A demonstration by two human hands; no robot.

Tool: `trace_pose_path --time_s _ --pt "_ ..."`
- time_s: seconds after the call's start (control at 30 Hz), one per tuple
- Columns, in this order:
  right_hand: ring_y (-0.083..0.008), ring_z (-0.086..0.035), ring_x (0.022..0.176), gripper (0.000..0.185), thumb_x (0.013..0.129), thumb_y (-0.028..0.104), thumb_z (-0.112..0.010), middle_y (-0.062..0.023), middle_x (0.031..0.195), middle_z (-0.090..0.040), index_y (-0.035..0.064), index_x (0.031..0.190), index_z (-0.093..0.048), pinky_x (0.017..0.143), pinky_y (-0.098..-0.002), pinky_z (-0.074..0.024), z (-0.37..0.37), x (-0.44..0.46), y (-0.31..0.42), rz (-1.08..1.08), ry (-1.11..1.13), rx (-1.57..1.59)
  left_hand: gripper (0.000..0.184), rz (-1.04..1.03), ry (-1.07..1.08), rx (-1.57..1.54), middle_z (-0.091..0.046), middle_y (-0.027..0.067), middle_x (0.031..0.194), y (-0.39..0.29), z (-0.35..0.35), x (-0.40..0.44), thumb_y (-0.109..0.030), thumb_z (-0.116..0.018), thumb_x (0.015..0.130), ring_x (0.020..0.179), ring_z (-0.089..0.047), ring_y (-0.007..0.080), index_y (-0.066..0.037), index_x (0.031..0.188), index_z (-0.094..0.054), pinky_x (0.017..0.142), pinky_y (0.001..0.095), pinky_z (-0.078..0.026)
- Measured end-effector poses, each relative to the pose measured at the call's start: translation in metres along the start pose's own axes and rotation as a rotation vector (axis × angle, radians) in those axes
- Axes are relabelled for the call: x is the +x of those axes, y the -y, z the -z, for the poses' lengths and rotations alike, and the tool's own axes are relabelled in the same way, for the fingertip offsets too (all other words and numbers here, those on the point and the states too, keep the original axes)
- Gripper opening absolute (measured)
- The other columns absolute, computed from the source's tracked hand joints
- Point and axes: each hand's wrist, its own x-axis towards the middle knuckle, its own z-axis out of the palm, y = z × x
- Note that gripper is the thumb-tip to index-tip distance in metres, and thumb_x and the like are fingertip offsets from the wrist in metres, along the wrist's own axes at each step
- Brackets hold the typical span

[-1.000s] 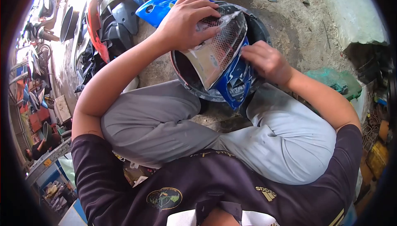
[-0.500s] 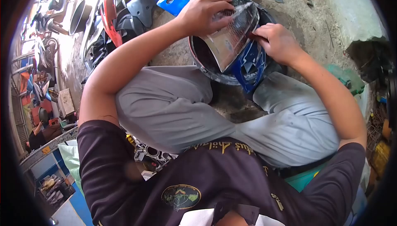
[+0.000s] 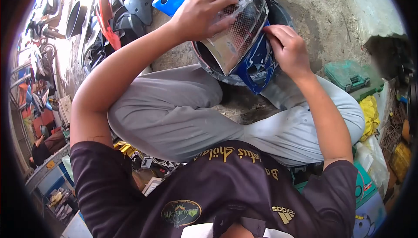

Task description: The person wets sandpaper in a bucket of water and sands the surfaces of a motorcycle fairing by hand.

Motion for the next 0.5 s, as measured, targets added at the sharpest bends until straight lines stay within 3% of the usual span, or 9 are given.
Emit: trace_pose_path --time_s 0.07,0.2,0.27,0.33,0.43,0.5 --pt "-0.0366 -0.071 0.102 0.015 0.091 -0.001 -0.070 -0.0158 0.105 -0.075 0.0008 0.105 -0.074 0.087 -0.0445 -0.0572 -0.007 -0.004 0.003 -0.064 -0.025 0.006 0.046 0.040 0.067 0.019 -0.061 0.0133 0.150 -0.011 0.002 0.001 -0.031 -0.075 0.097 0.137 -0.060 0.0346 -0.013 0.138 -0.067 0.112 0.0486 -0.048" --pt "-0.0353 -0.071 0.100 0.016 0.091 -0.001 -0.070 -0.0145 0.108 -0.077 0.0023 0.106 -0.076 0.088 -0.0442 -0.0577 -0.014 -0.012 0.025 -0.060 -0.068 0.017 0.049 0.251 0.145 0.155 -0.056 0.0085 0.157 -0.037 -0.002 0.003 -0.034 -0.067 0.102 0.148 -0.050 0.0348 -0.020 0.148 -0.061 0.118 0.0617 -0.040" --pt "-0.0330 -0.070 0.099 0.022 0.091 -0.002 -0.070 -0.0113 0.114 -0.078 0.0041 0.109 -0.078 0.090 -0.0426 -0.0576 -0.021 -0.019 0.015 -0.061 -0.139 -0.011 0.059 0.445 0.180 0.190 -0.046 0.0033 0.169 -0.060 -0.009 0.002 -0.042 -0.066 0.101 0.160 -0.037 0.0306 -0.025 0.157 -0.054 0.123 0.0733 -0.026" --pt "-0.0325 -0.070 0.099 0.025 0.090 -0.003 -0.069 -0.0099 0.117 -0.079 0.0047 0.111 -0.079 0.091 -0.0417 -0.0574 -0.022 -0.025 0.010 -0.141 -0.185 -0.012 0.063 0.503 0.049 0.256 -0.044 0.0025 0.171 -0.073 -0.026 -0.003 -0.045 -0.069 0.099 0.160 -0.037 0.0310 -0.027 0.157 -0.054 0.124 0.0738 -0.022" --pt "-0.0312 -0.067 0.100 0.030 0.086 -0.003 -0.072 -0.0056 0.120 -0.078 0.0072 0.113 -0.080 0.092 -0.0405 -0.0580 -0.023 -0.038 0.015 0.002 -0.079 -0.043 0.065 0.519 -0.060 0.250 -0.048 0.0008 0.168 -0.074 -0.036 -0.005 -0.050 -0.072 0.095 0.159 -0.038 0.0286 -0.029 0.154 -0.058 0.125 0.0759 -0.018" --pt "-0.0304 -0.066 0.098 0.029 0.085 -0.001 -0.073 -0.0049 0.122 -0.078 0.0065 0.113 -0.079 0.092 -0.0396 -0.0584 -0.025 -0.044 0.018 0.057 -0.064 -0.036 0.064 0.509 -0.083 0.208 -0.054 0.0011 0.164 -0.067 -0.037 -0.009 -0.052 -0.075 0.092 0.158 -0.041 0.0283 -0.029 0.150 -0.063 0.124 0.0722 -0.022"
